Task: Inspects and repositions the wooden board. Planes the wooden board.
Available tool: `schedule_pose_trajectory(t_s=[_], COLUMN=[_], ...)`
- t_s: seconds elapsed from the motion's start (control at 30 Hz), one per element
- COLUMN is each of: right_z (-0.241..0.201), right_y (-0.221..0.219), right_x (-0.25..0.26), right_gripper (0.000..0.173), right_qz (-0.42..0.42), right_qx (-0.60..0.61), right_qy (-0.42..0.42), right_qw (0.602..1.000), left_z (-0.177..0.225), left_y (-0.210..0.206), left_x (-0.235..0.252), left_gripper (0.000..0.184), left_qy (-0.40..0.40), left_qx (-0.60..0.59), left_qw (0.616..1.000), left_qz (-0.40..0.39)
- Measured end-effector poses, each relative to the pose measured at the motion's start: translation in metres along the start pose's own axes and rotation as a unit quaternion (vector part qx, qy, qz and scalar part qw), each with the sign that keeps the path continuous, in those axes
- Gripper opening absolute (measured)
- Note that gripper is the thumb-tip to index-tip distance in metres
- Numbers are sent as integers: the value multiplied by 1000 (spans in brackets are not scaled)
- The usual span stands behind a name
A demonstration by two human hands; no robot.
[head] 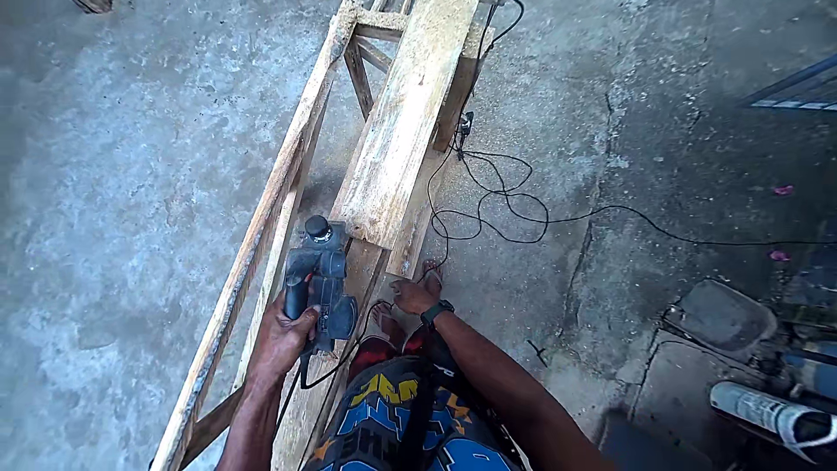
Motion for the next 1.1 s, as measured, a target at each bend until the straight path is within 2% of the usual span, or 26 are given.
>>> schedule_pose_trajectory(t_s=[0.07, 0.1, 0.2, 0.27, 0.33, 0.53, 0.6, 0.67, 0.73, 0.77, 0.83, 0.87, 0.9, 0.97, 1.03, 1.1], right_z=[-1, -1, 0, -14, -27, -67, -65, -49, -24, -10, 8, 12, 12, 1, -9, -1], right_y=[35, 65, 152, 191, 202, 193, 192, 171, 124, 91, 19, -16, -42, -64, -69, -76], right_x=[1, 7, 36, 61, 69, 74, 73, 57, 36, 28, 13, 10, 10, 18, 26, 26], right_gripper=[40, 41, 44, 45, 42, 31, 28, 29, 33, 33, 34, 40, 54, 87, 94, 86], right_qz=[168, 256, 394, 423, 436, 461, 499, 526, 467, 392, 157, 60, -9, -67, -76, -154], right_qx=[112, 188, 307, 284, 234, 151, 150, 176, 185, 174, 131, 104, 84, 58, 72, 27], right_qy=[16, 24, 49, 37, -6, -7, -2, 6, 2, -13, -45, -39, -7, 76, 133, 124], right_qw=[979, 948, 865, 860, 869, 874, 853, 832, 865, 903, 978, 992, 996, 993, 986, 980], left_z=[6, 10, 12, 10, 2, -8, -6, -5, -4, -3, 2, 4, 8, 13, 14, 13], left_y=[-12, -15, -15, -8, 1, 5, 2, 1, 1, 1, -4, -7, -12, -24, -38, -53], left_x=[3, 4, -9, -20, -28, -24, -21, -19, -13, -10, -2, 2, 6, 16, 21, 25], left_gripper=[39, 39, 39, 39, 39, 39, 37, 38, 40, 40, 39, 38, 37, 37, 36, 36], left_qy=[-11, -18, -17, -11, -5, 17, 12, 11, 4, -1, -4, -5, -5, 0, 9, 24], left_qx=[19, 22, 31, 18, 0, -19, -17, -10, 0, 7, 21, 26, 27, 17, 4, 9], left_qw=[1000, 999, 999, 1000, 1000, 999, 999, 999, 1000, 1000, 1000, 1000, 999, 999, 998, 997], left_qz=[-10, -15, -14, -3, 6, 42, 39, 28, 19, 14, -4, -13, -26, -50, -67, -68])
Point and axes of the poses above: each hand's wrist, its own x-axis towards the middle knuckle, its own y-axis out of the back of the hand, z = x × y, the point moved 5 cm from there along x, towards the middle knuckle, and after that the axes turned 14 degrees about y, right-handed, at the moved point
